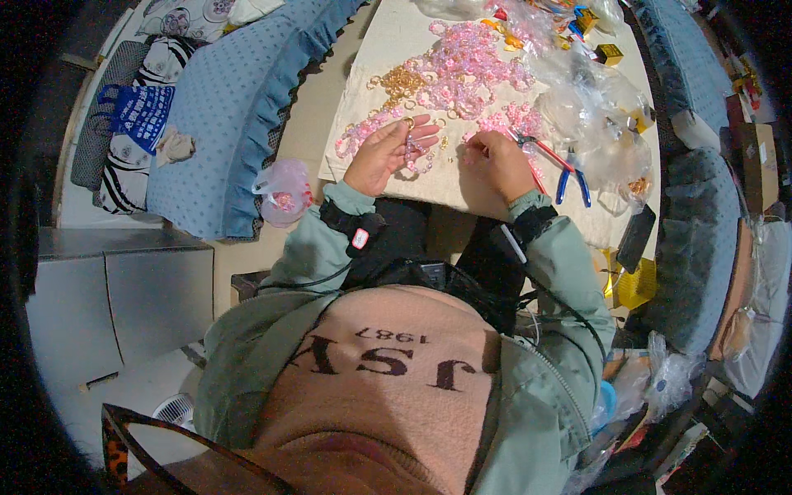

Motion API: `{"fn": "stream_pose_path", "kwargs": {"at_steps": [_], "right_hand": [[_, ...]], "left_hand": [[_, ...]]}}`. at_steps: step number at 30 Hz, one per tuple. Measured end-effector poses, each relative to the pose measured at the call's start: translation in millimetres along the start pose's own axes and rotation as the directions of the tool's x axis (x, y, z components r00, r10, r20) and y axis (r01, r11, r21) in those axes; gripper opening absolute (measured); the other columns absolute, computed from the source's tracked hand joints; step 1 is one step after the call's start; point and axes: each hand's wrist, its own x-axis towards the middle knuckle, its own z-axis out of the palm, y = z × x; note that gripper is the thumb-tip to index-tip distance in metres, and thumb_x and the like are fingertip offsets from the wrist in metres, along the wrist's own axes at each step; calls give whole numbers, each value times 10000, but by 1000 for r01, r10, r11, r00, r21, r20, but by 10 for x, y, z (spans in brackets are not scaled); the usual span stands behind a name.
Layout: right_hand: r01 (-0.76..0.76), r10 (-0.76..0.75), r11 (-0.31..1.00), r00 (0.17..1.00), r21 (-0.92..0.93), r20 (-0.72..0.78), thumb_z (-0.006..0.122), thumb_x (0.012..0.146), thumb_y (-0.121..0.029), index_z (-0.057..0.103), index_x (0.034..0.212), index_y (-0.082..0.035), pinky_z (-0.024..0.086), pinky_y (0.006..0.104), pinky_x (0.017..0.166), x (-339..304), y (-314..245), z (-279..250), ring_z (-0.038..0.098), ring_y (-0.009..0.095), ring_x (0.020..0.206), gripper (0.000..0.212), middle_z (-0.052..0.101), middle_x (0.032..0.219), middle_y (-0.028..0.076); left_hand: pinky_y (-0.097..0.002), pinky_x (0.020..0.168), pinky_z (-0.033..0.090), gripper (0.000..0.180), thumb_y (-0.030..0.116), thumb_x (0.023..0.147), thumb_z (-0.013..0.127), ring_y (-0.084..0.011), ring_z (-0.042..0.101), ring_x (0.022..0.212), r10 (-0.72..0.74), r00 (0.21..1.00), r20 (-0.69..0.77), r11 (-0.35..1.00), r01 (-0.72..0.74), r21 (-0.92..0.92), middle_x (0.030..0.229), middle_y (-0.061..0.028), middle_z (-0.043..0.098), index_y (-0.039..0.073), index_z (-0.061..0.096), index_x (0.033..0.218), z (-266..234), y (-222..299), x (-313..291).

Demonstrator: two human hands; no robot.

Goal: The person assembles beaded keychains at a table using pliers. They pick up pink and gold beads and metal rings, open and close jump rings with pliers, and attach beads to form keychains. The person works one unit at a time, placing finished pieces on the table.

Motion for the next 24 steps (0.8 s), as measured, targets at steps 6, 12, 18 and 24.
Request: {"fn": "stream_pose_path", "kwargs": {"at_steps": [6,12,18,24], "right_hand": [[32,-35,994,999,-101,-30,715,850,-187,692,979,-54,514,383,720,142,-3,-28,651,295,826,187,662,936,137],[216,-224,922,975,-321,11,659,851,-164,681,938,-81,521,419,718,287,-14,121,641,331,844,122,636,896,122],[276,-280,891,959,-360,42,655,841,-134,640,923,-85,519,432,708,252,34,137,631,335,859,97,613,888,113],[314,-301,874,949,-371,94,647,823,-71,609,942,-71,515,417,727,300,79,159,622,327,888,124,591,899,116]], "left_hand": [[-292,956,486,505,365,1071,451,-214,602,1231,-27,999,-44,1000,26,-8,1340,-143,617,1,483,1420,-65,-101,23],[-273,937,488,459,336,1056,503,-217,612,1215,-47,990,-132,999,44,-24,1289,-155,643,-11,533,1354,-85,-122,2],[-325,1015,490,384,268,1033,561,-236,627,1191,-25,989,-149,988,2,-153,1252,-162,654,-31,573,1274,-161,-194,51],[-334,1023,500,353,235,1033,558,-250,635,1178,-43,985,-166,985,14,-173,1251,-173,652,-37,575,1258,-139,-231,54]]}}
